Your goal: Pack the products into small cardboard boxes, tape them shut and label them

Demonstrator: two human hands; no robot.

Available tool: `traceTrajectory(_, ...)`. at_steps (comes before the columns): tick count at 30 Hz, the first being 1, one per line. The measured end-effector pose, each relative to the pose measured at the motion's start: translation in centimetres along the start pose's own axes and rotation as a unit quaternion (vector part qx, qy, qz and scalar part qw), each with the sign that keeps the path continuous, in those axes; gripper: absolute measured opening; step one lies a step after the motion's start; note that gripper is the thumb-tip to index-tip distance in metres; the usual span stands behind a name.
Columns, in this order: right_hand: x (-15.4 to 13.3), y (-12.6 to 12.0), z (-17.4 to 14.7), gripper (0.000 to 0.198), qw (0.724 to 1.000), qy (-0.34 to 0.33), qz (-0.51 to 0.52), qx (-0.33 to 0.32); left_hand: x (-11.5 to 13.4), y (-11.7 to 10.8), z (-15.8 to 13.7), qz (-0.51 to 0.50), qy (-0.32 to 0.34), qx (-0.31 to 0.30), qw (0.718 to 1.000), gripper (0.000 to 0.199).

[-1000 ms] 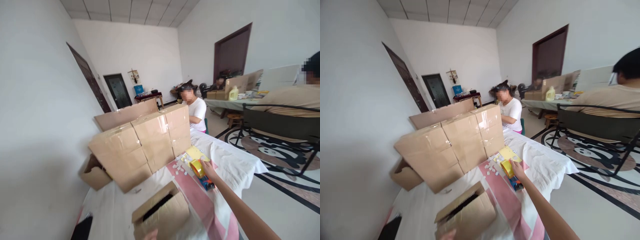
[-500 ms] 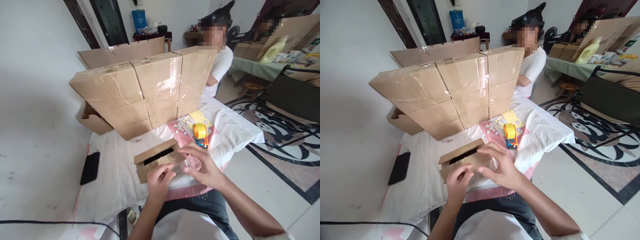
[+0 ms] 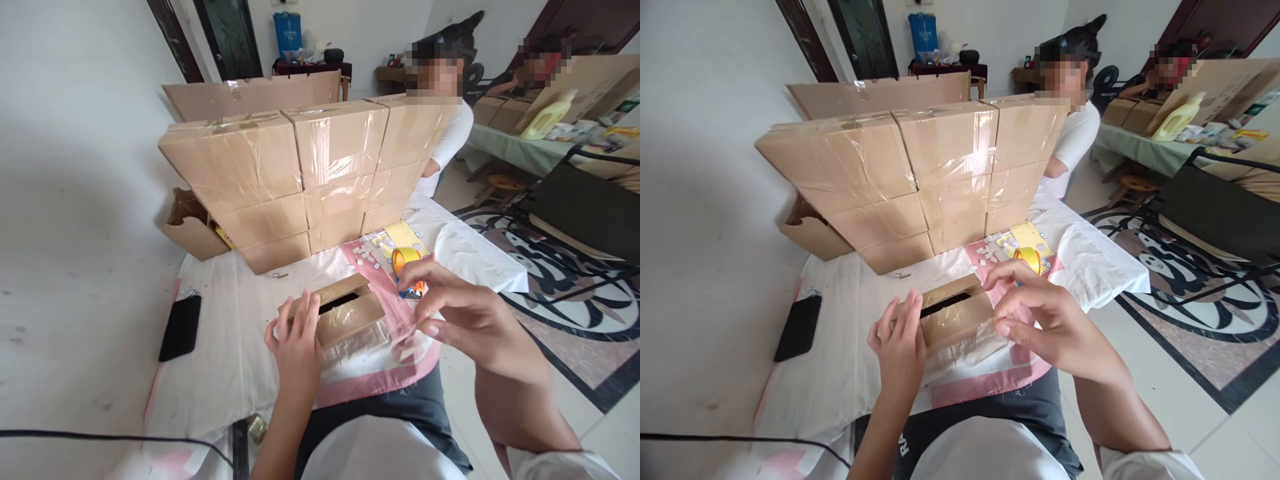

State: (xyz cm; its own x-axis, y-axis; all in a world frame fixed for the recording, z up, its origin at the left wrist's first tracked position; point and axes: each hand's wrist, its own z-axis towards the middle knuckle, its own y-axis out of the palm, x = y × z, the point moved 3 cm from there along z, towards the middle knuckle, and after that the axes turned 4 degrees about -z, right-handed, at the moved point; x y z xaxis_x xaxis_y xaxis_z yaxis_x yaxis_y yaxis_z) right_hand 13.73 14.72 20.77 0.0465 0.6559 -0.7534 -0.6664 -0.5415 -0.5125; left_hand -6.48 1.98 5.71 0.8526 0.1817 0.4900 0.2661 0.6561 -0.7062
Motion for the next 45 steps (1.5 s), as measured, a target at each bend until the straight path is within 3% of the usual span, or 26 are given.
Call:
traceTrajectory(3, 2.2, 1.9, 2.1, 0.017, 0.998, 0.021, 0.000, -0.055, -0.5, 0.7, 0.8, 0.021, 0.017, -0.127, 0.991, 0.069)
traceTrajectory(6, 6.3, 5.6, 4.0, 0.014, 0.993, 0.055, -0.060, -0.089, -0.5, 1.0, 0.3, 0.008, 0.009, -0.176, 0.984, 0.057)
traceTrajectory(9, 10.5, 8.6, 5.0, 0.015, 0.977, 0.102, -0.158, -0.099, 0.1, 1.3, -0.5, 0.024, 0.017, -0.176, 0.984, 0.058)
traceTrajectory(13, 13.5, 9.6, 5.0, 0.012, 0.968, 0.129, -0.195, -0.090, 0.7, 2.1, -1.3, 0.092, 0.044, -0.151, 0.983, 0.056)
traceTrajectory(22, 15.1, 9.5, 4.5, 0.005, 0.991, 0.080, -0.064, -0.084, 0.7, 2.7, -1.2, 0.156, 0.049, -0.144, 0.976, 0.068)
traceTrajectory(29, 15.5, 10.1, 4.4, 0.004, 0.991, 0.089, -0.072, -0.070, 0.8, 3.3, -1.2, 0.187, 0.067, -0.148, 0.969, 0.063)
traceTrajectory(31, 15.8, 9.9, 4.5, 0.032, 0.989, 0.102, -0.102, -0.027, 0.9, 3.3, -1.2, 0.193, 0.070, -0.150, 0.967, 0.062)
traceTrajectory(34, 17.0, 8.3, 3.8, 0.075, 0.971, 0.151, -0.151, 0.106, 1.4, 3.3, -1.2, 0.214, 0.072, -0.151, 0.963, 0.065)
traceTrajectory(37, 19.2, 5.5, 0.7, 0.063, 0.934, 0.213, -0.145, 0.248, 2.5, 3.2, -0.8, 0.248, 0.067, -0.154, 0.954, 0.066)
traceTrajectory(40, 21.8, 2.3, -4.8, 0.054, 0.881, 0.287, -0.120, 0.356, 3.6, 3.4, -0.5, 0.229, 0.066, -0.131, 0.962, 0.054)
traceTrajectory(42, 23.4, 0.5, -8.8, 0.051, 0.857, 0.319, -0.117, 0.388, 3.8, 4.0, -0.6, 0.177, 0.099, -0.103, 0.974, 0.046)
traceTrajectory(45, 25.4, -1.3, -13.6, 0.046, 0.841, 0.346, -0.122, 0.397, 3.0, 6.0, -1.5, 0.107, 0.202, -0.050, 0.972, 0.044)
